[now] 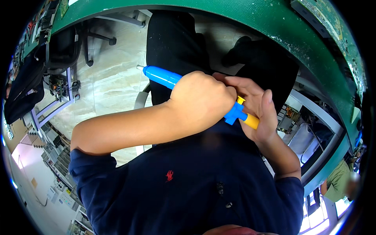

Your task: The person uses a soldering iron to heat solder joints on a green circuit board and a blue desoldering pump to suction the molten solder, resetting the pump plunger by hand near their lap between attempts.

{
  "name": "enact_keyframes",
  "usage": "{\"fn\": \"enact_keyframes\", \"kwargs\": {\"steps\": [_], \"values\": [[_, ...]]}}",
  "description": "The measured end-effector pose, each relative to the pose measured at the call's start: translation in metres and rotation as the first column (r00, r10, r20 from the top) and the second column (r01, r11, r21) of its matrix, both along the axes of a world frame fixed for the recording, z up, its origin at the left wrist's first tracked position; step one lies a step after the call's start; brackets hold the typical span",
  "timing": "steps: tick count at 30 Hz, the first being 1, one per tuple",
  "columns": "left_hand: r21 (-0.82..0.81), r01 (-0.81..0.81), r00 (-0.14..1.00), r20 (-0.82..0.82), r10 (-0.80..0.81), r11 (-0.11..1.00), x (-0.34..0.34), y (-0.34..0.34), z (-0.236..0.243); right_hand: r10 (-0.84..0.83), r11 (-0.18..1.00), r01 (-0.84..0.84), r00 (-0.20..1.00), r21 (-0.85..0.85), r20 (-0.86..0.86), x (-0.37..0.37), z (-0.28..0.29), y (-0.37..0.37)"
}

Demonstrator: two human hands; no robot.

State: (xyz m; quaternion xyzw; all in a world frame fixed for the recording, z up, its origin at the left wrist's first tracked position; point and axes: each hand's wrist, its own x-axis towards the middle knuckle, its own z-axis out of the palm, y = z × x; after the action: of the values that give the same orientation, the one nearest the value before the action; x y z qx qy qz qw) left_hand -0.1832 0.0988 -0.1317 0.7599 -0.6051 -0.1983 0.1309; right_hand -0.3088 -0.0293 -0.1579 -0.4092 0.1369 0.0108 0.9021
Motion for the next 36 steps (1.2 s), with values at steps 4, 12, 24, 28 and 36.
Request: {"fn": "enact_keyframes", "kwargs": {"steps": [4, 12, 24, 28, 36], "values": [[-0.133, 0.017, 0.995, 0.096, -0.004, 0.991, -0.004, -0.001, -0.005, -0.042, 0.997, 0.045, 0.998, -0.068, 0.044, -0.002, -0.008, 0.001], [-0.216, 0.006, 0.995, 0.103, 0.016, 0.976, -0.010, -0.007, -0.013, -0.105, 0.966, 0.124, 0.990, -0.229, 0.093, -0.001, -0.015, 0.002], [-0.086, 0.136, 0.990, -0.030, -0.139, 0.987, -0.006, -0.007, -0.024, -0.065, 0.973, 0.059, 0.998, -0.221, -0.022, -0.018, -0.023, -0.001], [-0.036, 0.167, 0.986, 0.001, -0.167, 0.985, -0.008, -0.011, -0.036, -0.077, 0.981, 0.045, 0.983, -0.190, -0.164, -0.037, -0.023, -0.011], [0.019, 0.009, 0.999, -0.037, -0.008, 1.000, 0.023, 0.000, -0.035, -0.109, 0.955, 0.066, 0.985, -0.290, -0.136, -0.053, -0.022, -0.062]]}}
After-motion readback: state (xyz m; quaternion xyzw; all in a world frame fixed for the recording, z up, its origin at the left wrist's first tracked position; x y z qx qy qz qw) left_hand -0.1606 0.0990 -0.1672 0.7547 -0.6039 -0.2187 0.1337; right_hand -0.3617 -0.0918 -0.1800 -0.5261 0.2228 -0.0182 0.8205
